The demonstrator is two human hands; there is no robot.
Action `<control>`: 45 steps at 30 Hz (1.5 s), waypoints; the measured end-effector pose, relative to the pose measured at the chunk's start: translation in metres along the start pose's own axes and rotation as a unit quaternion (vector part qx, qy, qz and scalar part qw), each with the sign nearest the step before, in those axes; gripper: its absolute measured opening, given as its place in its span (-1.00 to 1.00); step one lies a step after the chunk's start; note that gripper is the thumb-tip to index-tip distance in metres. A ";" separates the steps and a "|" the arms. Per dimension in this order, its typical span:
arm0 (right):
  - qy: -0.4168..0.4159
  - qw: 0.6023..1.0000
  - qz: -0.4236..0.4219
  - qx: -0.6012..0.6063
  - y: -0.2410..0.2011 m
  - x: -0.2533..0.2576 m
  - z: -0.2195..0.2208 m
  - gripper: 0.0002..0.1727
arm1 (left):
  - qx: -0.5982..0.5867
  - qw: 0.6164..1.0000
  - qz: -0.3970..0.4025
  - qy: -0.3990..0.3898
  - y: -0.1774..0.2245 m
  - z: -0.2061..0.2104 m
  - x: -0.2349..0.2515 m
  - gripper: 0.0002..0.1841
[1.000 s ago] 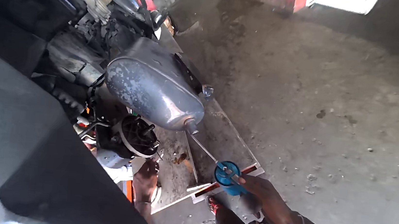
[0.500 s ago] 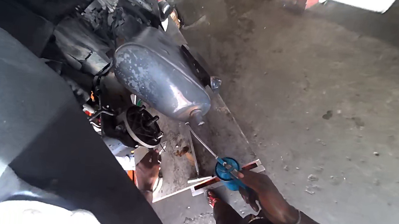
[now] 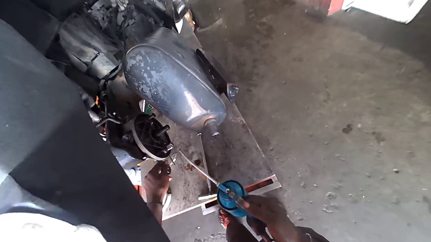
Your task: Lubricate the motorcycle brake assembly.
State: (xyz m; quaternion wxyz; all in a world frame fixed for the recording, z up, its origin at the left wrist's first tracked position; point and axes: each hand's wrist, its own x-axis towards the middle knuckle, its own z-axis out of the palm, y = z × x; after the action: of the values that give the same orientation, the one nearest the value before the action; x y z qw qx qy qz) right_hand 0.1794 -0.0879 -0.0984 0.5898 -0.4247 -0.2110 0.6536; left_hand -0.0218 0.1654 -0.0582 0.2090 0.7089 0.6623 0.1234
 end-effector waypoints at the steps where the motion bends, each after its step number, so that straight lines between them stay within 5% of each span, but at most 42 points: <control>1: -0.003 1.000 0.000 0.002 -0.002 0.001 0.000 -0.79 | -0.018 1.000 0.000 0.002 0.004 -0.001 -0.001 -0.62; 9: -0.001 0.999 0.040 -0.010 -0.015 0.012 0.018 -0.77 | -0.027 1.000 -0.008 -0.003 0.003 -0.006 -0.004 -0.61; 13: -0.018 0.999 0.034 -0.002 -0.015 0.015 0.023 -0.79 | 0.028 0.999 -0.007 -0.036 0.041 -0.027 -0.027 -0.67; 16: -0.017 0.999 0.033 -0.006 -0.015 0.018 0.025 -0.77 | 0.053 0.984 0.153 0.071 0.006 -0.006 -0.018 -0.64; 20: -0.015 0.999 0.041 -0.017 -0.013 0.023 0.028 -0.77 | -0.039 0.998 -0.004 -0.045 0.000 0.000 -0.007 -0.63; 45: -0.031 0.998 0.062 -0.004 -0.002 0.030 0.037 -0.74 | -0.028 0.999 0.028 -0.038 -0.001 0.002 -0.013 -0.54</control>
State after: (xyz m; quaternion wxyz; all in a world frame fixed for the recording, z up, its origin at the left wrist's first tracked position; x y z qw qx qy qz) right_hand 0.1527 -0.0511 -0.0854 0.5394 -0.4187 -0.2054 0.7011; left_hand -0.0234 0.1522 -0.0590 0.2497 0.7251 0.6303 0.1208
